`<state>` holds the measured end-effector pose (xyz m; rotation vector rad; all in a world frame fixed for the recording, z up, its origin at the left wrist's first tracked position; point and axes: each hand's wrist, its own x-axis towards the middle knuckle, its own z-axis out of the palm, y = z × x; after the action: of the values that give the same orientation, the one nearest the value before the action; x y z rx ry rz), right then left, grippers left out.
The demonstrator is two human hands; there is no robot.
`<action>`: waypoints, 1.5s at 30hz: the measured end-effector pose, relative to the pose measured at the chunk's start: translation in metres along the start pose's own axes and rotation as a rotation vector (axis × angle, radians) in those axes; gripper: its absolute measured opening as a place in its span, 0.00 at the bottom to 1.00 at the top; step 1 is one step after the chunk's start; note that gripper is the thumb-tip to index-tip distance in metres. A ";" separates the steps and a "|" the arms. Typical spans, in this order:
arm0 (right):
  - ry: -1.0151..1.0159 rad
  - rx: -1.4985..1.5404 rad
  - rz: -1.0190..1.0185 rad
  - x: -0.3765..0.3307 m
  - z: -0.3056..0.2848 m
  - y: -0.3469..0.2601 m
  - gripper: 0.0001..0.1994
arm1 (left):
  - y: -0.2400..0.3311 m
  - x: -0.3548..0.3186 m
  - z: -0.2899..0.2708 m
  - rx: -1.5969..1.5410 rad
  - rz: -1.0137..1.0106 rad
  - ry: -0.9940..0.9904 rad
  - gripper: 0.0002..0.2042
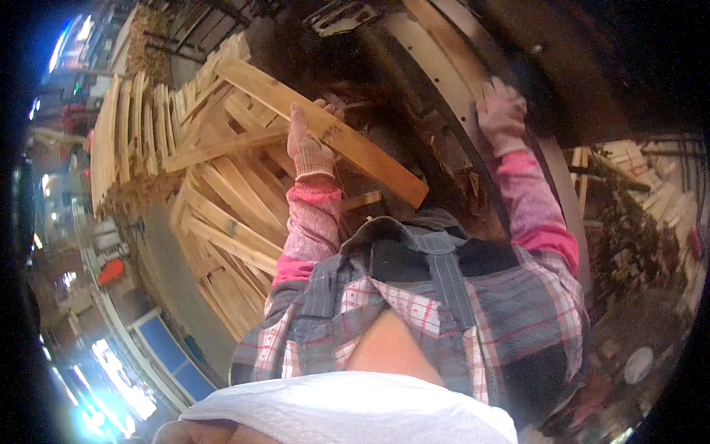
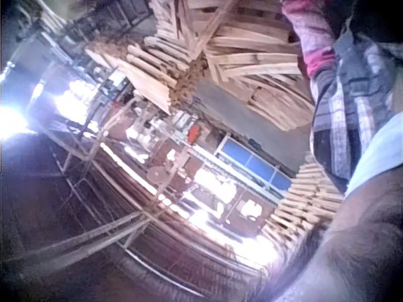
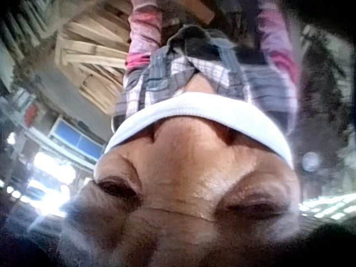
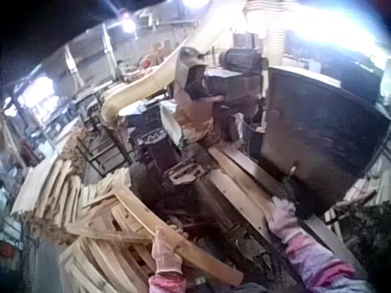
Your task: The person picks up wooden planks from a pile on the floor and feeds them one by one into a woodworking machine. They handle the planks with both hands, guiding them through the machine and then placing the processed pieces onto a growing stack.
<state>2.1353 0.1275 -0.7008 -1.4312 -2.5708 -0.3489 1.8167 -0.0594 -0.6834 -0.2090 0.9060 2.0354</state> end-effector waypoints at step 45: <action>-0.053 -0.192 -0.059 0.204 0.078 0.029 0.24 | 0.170 -0.111 -0.301 0.784 0.174 0.846 0.23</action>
<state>2.0506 0.3303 -0.7178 -1.4446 -2.6897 -0.5887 1.6978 -0.3934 -0.7605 -0.5795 2.2245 1.5531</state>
